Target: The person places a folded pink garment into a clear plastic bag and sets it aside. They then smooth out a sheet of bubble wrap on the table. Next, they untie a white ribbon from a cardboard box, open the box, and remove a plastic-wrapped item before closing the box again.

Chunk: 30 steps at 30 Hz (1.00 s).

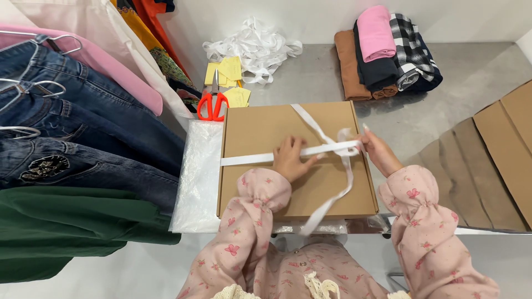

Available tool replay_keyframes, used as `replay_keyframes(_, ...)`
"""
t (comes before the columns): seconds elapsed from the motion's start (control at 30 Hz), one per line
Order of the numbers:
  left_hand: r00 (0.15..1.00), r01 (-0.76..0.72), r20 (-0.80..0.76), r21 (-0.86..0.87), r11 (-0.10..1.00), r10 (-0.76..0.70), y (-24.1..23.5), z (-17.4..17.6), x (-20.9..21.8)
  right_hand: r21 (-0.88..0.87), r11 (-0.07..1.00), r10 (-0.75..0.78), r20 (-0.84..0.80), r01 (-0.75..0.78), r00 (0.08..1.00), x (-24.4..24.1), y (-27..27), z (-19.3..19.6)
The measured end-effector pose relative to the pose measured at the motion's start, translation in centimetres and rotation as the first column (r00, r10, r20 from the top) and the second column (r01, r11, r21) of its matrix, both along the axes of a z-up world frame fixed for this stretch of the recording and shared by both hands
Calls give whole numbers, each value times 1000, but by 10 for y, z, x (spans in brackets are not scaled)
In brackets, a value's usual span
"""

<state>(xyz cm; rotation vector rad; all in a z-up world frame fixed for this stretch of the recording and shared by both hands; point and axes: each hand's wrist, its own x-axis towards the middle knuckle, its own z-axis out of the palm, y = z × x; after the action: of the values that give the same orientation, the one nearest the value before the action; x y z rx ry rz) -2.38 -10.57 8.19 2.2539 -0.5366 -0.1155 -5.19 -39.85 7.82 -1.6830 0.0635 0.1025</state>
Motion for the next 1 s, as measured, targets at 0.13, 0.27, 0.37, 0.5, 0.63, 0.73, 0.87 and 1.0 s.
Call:
replay_keyframes(0.13, 948, -56, 305, -122, 991, 91, -23, 0, -19, 134, 991, -10, 20, 7, 1000, 7, 9, 8)
replay_keyframes(0.27, 968, -35, 249, 86, 996, 13, -20, -35, -3, 120, 978, -174, 34, 169, 984, 6, 3, -5)
replay_keyframes(0.37, 963, -120, 259, 141, 983, 81, 6, -77, 25, 81, 960, -274, 65, 268, 960, -6, -14, 0)
replay_keyframes(0.5, 945, -294, 176, 84, 952, 276, 78, -75, 50, 303, 886, -405, 132, 352, 905, 0, -45, 0)
replay_keyframes(0.63, 889, -450, 79, -27, 893, 451, 166, -83, 57, 434, 842, -401, 105, 320, 910, 4, -66, -8)
replay_keyframes(0.73, 790, -612, -160, -261, 747, 591, 212, -122, 62, 426, 828, -413, 27, 364, 910, -1, -69, -42)
replay_keyframes(0.87, 746, -666, -435, -457, 589, 505, 246, -156, 49, 160, 859, -488, -31, 486, 872, -15, -82, -91)
replay_keyframes(1.0, 723, -676, -580, -484, 556, 375, 248, -152, 27, -35, 867, -497, -39, 496, 867, -27, -84, -100)
